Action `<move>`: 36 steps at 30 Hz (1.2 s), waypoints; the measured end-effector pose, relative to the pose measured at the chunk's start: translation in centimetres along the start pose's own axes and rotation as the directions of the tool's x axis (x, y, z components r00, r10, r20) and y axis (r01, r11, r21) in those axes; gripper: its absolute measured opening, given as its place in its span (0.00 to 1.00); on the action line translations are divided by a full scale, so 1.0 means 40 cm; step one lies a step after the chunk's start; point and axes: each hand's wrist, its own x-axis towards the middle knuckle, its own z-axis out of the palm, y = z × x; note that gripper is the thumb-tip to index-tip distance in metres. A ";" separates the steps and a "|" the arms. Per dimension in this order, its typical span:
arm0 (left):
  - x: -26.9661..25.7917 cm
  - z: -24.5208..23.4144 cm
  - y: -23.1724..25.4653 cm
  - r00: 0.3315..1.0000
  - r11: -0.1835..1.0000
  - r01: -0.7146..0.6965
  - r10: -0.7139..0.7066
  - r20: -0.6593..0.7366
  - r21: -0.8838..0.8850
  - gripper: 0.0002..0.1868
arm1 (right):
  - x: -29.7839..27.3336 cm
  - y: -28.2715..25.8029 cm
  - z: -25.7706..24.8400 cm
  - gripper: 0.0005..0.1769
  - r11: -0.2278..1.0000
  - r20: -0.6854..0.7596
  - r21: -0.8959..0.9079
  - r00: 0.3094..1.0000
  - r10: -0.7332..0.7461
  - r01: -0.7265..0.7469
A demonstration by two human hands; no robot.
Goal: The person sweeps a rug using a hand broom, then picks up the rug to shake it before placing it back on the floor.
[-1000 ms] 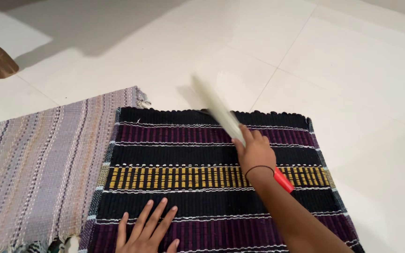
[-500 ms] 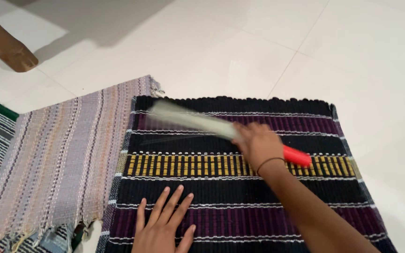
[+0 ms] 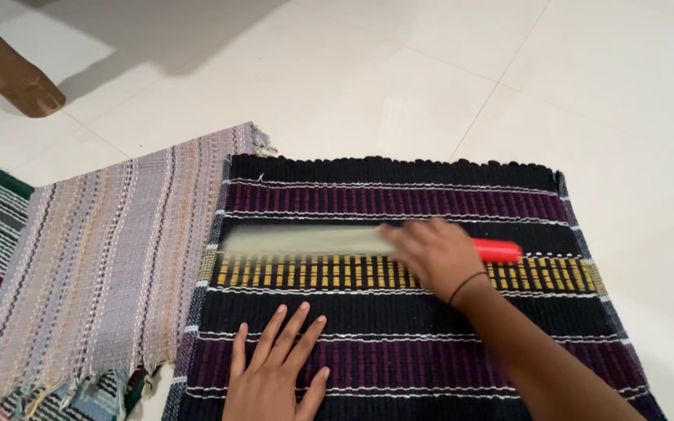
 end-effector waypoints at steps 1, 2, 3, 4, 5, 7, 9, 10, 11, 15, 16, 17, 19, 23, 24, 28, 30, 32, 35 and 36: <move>0.003 0.002 -0.001 1.000 1.000 0.004 -0.004 0.020 -0.008 0.38 | 0.002 0.021 -0.008 0.29 0.986 0.085 -0.042 0.983 0.165 -0.162; 0.005 0.005 -0.003 0.999 1.000 0.007 -0.006 0.039 -0.015 0.38 | 0.007 0.037 -0.014 0.29 0.946 0.063 -0.002 0.944 0.323 -0.324; 0.009 0.007 -0.005 0.998 1.000 0.011 -0.009 0.059 -0.022 0.38 | 0.013 0.051 -0.021 0.29 0.879 0.047 0.042 0.879 0.474 -0.475; 0.010 0.006 -0.007 0.999 1.000 0.007 -0.006 0.047 -0.018 0.38 | 0.014 0.058 -0.026 0.29 0.785 0.042 0.088 0.789 0.613 -0.614; 0.012 0.004 -0.009 0.999 1.000 0.004 -0.003 0.035 -0.013 0.38 | 0.013 0.061 -0.029 0.29 0.787 -0.024 0.131 0.792 0.610 -0.602; 0.015 -0.001 -0.005 1.000 1.000 -0.005 0.005 0.000 -0.016 0.37 | 0.002 0.067 -0.033 0.28 0.794 -0.153 0.205 0.783 0.603 -0.572; 0.015 -0.013 0.001 0.999 1.000 -0.010 0.009 -0.052 -0.020 0.36 | -0.011 0.042 -0.022 0.29 0.933 -0.215 0.164 0.911 0.351 -0.321; 0.016 -0.021 0.002 0.999 1.000 -0.004 0.003 -0.037 -0.024 0.37 | -0.021 0.026 -0.017 0.29 0.972 -0.244 0.142 0.945 0.216 -0.186; 0.019 -0.028 0.004 1.000 1.000 0.001 -0.002 -0.023 -0.027 0.37 | -0.038 0.014 -0.015 0.29 0.990 -0.189 0.142 0.981 0.039 -0.012; 0.028 -0.045 0.011 1.000 1.000 0.010 -0.010 0.003 -0.010 0.38 | -0.081 0.023 -0.020 0.28 0.987 0.056 0.080 0.988 -0.143 0.138; 0.028 -0.049 0.010 1.000 1.000 0.011 -0.011 0.008 -0.007 0.38 | -0.077 0.039 -0.025 0.27 0.999 0.112 0.020 0.993 -0.048 0.046; 0.028 -0.052 0.006 1.000 1.000 0.012 -0.012 0.012 -0.004 0.39 | -0.075 0.052 -0.029 0.28 0.997 0.141 0.021 0.987 0.074 -0.077; 0.028 -0.048 0.009 1.000 1.000 0.011 -0.011 0.008 0.010 0.39 | -0.091 0.080 -0.035 0.28 0.944 0.207 0.000 0.924 0.322 -0.329; 0.009 -0.027 0.038 0.997 0.992 0.082 -0.081 -0.016 0.096 0.37 | -0.091 0.102 -0.033 0.25 0.754 -0.102 0.039 0.748 0.655 -0.655; 0.009 -0.023 0.045 0.995 0.987 0.099 -0.097 -0.026 0.124 0.37 | -0.084 0.096 -0.039 0.25 0.717 -0.105 0.079 0.710 0.696 -0.692; 0.052 -0.038 0.096 0.956 0.981 0.010 0.048 -0.290 0.194 0.36 | -0.111 0.020 -0.073 0.28 0.809 -0.072 0.225 0.819 0.569 -0.542; 0.147 -0.065 0.057 0.928 0.934 0.147 -0.244 0.281 0.325 0.37 | -0.162 -0.030 -0.073 0.28 0.919 -0.125 0.213 0.924 0.362 -0.331; 0.259 -0.083 -0.007 0.863 0.953 0.000 -0.153 0.481 0.303 0.38 | -0.218 -0.062 -0.066 0.28 0.959 -0.149 0.158 0.954 0.260 -0.237; 0.212 -0.039 -0.015 0.983 0.972 -0.164 0.147 0.110 0.166 0.39 | -0.240 -0.041 -0.041 0.28 0.973 -0.241 0.164 0.950 0.199 -0.162; 0.181 -0.017 -0.011 0.967 0.964 -0.223 0.238 -0.097 0.143 0.39 | -0.255 -0.037 -0.029 0.28 0.971 -0.310 0.162 0.926 0.217 -0.173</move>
